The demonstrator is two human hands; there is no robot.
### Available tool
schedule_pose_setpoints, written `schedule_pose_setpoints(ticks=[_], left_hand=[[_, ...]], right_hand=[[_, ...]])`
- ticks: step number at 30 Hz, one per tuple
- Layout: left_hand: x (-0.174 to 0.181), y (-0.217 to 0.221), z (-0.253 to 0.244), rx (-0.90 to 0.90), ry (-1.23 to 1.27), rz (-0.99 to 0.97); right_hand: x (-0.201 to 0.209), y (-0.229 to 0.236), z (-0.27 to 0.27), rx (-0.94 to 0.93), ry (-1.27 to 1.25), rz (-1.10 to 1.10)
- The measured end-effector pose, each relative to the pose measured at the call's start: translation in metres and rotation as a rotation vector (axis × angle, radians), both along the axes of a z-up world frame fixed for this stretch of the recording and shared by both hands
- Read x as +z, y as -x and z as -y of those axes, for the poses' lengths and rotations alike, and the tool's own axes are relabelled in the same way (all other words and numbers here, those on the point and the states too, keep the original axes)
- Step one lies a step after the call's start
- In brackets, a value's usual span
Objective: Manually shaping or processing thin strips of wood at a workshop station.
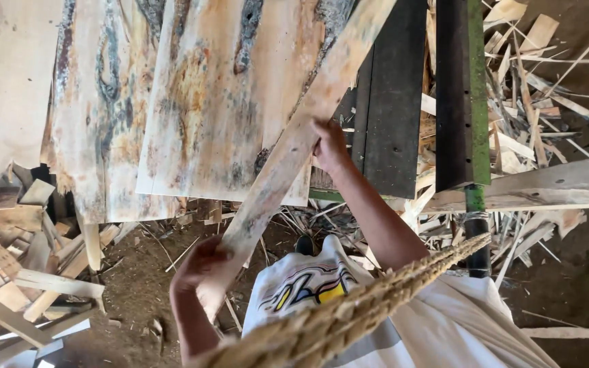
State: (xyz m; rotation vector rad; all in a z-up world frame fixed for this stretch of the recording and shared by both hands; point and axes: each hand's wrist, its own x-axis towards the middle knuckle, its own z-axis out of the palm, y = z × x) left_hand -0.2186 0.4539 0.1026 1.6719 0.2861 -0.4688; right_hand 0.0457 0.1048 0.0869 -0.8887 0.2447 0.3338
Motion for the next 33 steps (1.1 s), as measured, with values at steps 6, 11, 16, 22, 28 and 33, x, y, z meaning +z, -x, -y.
schedule_pose_setpoints(ticks=[6,11,16,22,28,33], left_hand=[[0.109,-0.008,0.046,0.373,-0.791,-0.164],[0.062,-0.033,0.127,0.257,0.281,-0.046],[-0.023,-0.089,0.134,0.780,0.628,0.148],[0.039,-0.144,0.044,1.173,0.603,0.313],[-0.035,-0.218,0.025,1.008,-0.105,0.229],[-0.047,-0.270,0.064,1.037,0.684,0.451]], right_hand=[[-0.021,0.022,-0.045,-0.007,-0.083,-0.260],[-0.018,0.044,-0.091,0.028,-0.181,-0.229],[-0.027,0.081,-0.087,0.179,-0.190,-0.210],[-0.034,0.115,-0.008,0.324,-0.139,-0.296],[-0.017,0.159,0.116,0.004,-0.174,-0.237],[0.015,0.203,0.222,-0.373,-0.101,-0.283]])
